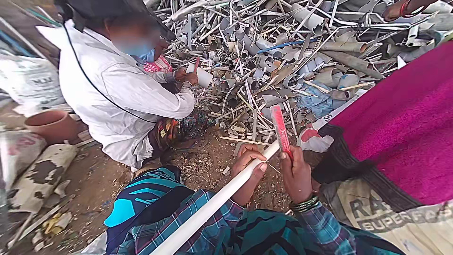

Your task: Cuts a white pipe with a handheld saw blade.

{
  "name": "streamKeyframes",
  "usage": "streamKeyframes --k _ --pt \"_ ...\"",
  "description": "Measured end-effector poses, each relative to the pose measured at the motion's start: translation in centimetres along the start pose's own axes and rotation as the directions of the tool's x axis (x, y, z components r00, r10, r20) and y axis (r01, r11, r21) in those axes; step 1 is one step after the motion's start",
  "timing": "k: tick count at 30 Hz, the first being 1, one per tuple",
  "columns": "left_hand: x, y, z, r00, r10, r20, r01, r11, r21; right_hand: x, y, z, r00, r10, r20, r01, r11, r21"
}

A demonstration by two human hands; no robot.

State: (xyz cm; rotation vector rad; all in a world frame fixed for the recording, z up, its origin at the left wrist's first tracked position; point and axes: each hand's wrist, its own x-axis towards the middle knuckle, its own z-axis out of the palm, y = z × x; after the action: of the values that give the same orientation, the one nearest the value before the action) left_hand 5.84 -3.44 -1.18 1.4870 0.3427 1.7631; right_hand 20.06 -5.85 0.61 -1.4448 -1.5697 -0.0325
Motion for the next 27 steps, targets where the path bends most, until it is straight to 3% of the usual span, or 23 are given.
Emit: streamKeyframes --k 2,7,12,16,21,27 --pt "0.1 0.0 0.0 1.0 0.014 0.011 -0.014 1.0 0.004 0.5 0.6 -0.4 0.998 0.054 0.029 -0.054 0.998 0.019" --pt "0.4 -0.4 -0.4 0.998 0.052 0.025 -0.054 0.995 0.089 -1.0 -1.8 0.1 0.989 -0.146 0.006 0.146 0.984 -0.102" --pt "0.9 -0.9 -0.9 0.977 0.175 0.121 -0.195 0.963 0.184 0.9 -0.2 -1.1 0.996 0.037 0.081 -0.028 0.994 -0.106" --pt "1.1 -1.1 -1.3 0.97 0.182 0.158 -0.213 0.955 0.208 -0.9 -1.8 -0.3 0.992 -0.111 0.063 0.118 0.986 -0.118" --pt "1.4 -1.0 -1.6 0.958 0.206 0.2 -0.245 0.949 0.198 1.1 0.0 -1.2 0.991 0.064 0.118 -0.048 0.99 -0.136" --pt "1.7 -1.2 -1.9 0.947 0.216 0.24 -0.266 0.943 0.201 -0.4 -1.5 -0.7 0.992 -0.071 0.106 0.087 0.985 -0.152"
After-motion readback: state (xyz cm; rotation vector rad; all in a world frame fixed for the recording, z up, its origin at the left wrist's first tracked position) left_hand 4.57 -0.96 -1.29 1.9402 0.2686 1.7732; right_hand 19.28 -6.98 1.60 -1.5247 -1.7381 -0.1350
